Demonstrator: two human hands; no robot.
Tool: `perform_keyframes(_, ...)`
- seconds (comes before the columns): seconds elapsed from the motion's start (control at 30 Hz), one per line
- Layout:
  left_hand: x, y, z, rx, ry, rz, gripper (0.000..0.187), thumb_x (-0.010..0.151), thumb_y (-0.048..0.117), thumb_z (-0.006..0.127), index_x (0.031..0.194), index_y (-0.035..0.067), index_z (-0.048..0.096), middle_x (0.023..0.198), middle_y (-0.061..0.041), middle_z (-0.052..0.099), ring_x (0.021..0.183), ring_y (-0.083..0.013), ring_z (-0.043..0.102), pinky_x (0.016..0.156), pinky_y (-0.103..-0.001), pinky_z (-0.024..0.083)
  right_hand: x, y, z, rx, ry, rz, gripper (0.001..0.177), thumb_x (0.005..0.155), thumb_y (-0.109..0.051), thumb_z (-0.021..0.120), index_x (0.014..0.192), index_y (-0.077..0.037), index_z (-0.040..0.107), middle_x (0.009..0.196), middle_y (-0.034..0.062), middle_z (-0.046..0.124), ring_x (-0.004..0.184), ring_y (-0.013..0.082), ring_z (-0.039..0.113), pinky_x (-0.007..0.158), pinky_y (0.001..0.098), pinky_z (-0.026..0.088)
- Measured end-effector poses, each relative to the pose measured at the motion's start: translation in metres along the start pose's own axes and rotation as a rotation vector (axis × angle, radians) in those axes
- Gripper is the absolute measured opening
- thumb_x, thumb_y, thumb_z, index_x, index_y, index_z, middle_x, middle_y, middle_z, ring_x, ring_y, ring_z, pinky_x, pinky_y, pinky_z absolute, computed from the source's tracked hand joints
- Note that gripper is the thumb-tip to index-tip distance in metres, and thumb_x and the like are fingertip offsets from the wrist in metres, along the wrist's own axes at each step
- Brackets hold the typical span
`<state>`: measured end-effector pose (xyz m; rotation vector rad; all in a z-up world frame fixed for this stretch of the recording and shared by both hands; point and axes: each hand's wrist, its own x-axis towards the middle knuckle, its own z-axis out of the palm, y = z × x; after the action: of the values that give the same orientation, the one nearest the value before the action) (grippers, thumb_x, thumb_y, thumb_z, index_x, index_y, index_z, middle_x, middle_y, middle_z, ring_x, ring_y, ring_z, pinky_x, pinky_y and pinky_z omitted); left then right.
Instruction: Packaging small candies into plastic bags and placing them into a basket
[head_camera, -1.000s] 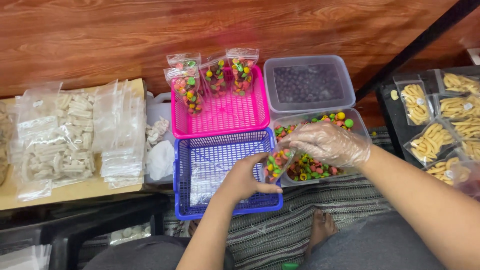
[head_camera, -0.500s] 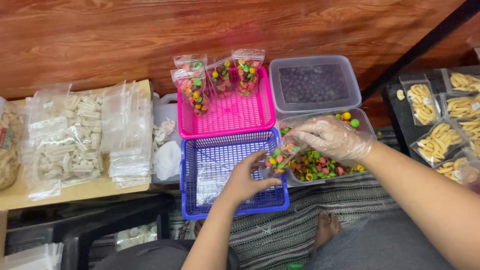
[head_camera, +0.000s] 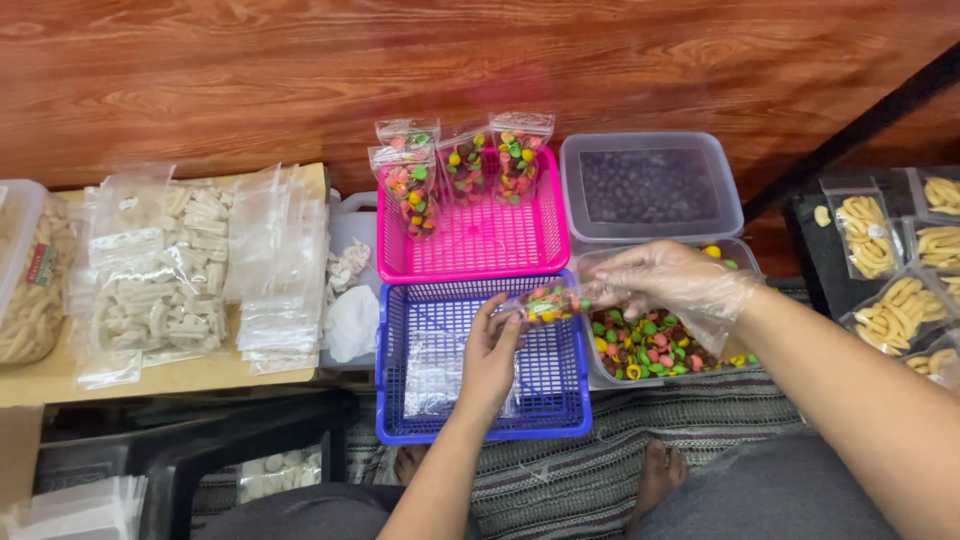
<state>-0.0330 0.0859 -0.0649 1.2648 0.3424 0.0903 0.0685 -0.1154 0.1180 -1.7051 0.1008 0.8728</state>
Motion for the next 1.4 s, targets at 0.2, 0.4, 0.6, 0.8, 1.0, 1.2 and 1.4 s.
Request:
perform_keyframes(0.2,0.004,-0.01,-0.001,-0.158,0.098,0.032,0.04,0.1,0.014,0.063,0.138,0.007,0.053,0.108,-0.006,0.073,0.092,-0.0103,0.063,0.076,-0.02,0.054,0.012,0.005,0.005,0.053,0.059,-0.047,0.039,0.094,-0.025,0.07,0.115,0.007,0.071,0.112,0.0237,0.076,0.095,0.0331,0.078,0.047,0.0229,0.058)
perform_keyframes(0.4,0.006,-0.021,-0.004,-0.095,0.099,0.102,0.046,0.095,0.009,0.067,0.137,0.012,0.047,0.114,-0.004,0.072,0.089,-0.0083,0.057,0.072,-0.017,0.05,0.039,0.015,0.0,0.067,0.045,-0.083,0.037,0.097,-0.036,0.068,0.101,0.0,0.071,0.104,0.0229,0.078,0.091,0.0351,0.079,0.04,0.0212,0.051)
perform_keyframes(0.6,0.0,-0.006,-0.003,-0.024,0.118,0.055,0.062,0.106,0.021,0.051,0.159,0.013,0.019,0.119,-0.024,0.062,0.097,-0.0263,0.062,0.083,-0.038,0.055,0.068,0.03,-0.001,0.082,0.057,-0.092,0.042,0.1,-0.045,0.062,0.105,-0.004,0.068,0.109,0.0201,0.077,0.097,0.0339,0.077,0.053,0.0275,0.058)
perform_keyframes(0.8,-0.004,0.015,-0.005,-0.019,0.13,0.03,0.064,0.106,0.029,0.049,0.162,0.015,0.02,0.111,-0.015,0.063,0.087,-0.0166,0.058,0.073,-0.025,0.046,0.034,-0.002,0.036,-0.001,0.038,-0.013,0.064,0.105,-0.052,0.042,0.116,0.003,0.072,0.122,0.0267,0.073,0.12,0.0412,0.067,0.077,0.0477,0.062)
perform_keyframes(1.0,0.002,0.012,-0.005,-0.116,0.209,0.08,0.061,0.103,0.023,0.058,0.158,0.014,0.034,0.109,-0.006,0.064,0.089,-0.0082,0.052,0.071,-0.015,0.044,0.049,0.015,0.031,-0.083,-0.048,-0.174,0.047,0.085,-0.008,0.076,0.13,0.0,0.063,0.107,0.022,0.076,0.088,0.029,0.077,0.044,0.0212,0.057)
perform_keyframes(1.2,-0.01,0.043,-0.003,-0.185,0.262,-0.015,0.075,0.101,0.015,0.06,0.163,0.013,0.018,0.121,-0.007,0.067,0.088,-0.0093,0.055,0.063,-0.016,0.044,0.059,0.015,0.036,-0.06,0.035,-0.232,0.037,0.089,-0.01,0.072,0.125,-0.003,0.066,0.1,0.0241,0.078,0.076,0.0262,0.078,0.027,0.0143,0.042)
perform_keyframes(1.4,-0.002,0.034,-0.007,-0.195,0.214,0.028,0.088,0.094,0.009,0.069,0.164,0.022,0.017,0.119,-0.008,0.072,0.094,-0.0094,0.062,0.076,-0.017,0.051,0.052,0.012,0.04,0.061,0.004,-0.321,0.039,0.092,-0.011,0.068,0.128,0.002,0.064,0.104,0.0284,0.076,0.078,0.0313,0.078,0.029,0.0173,0.047)
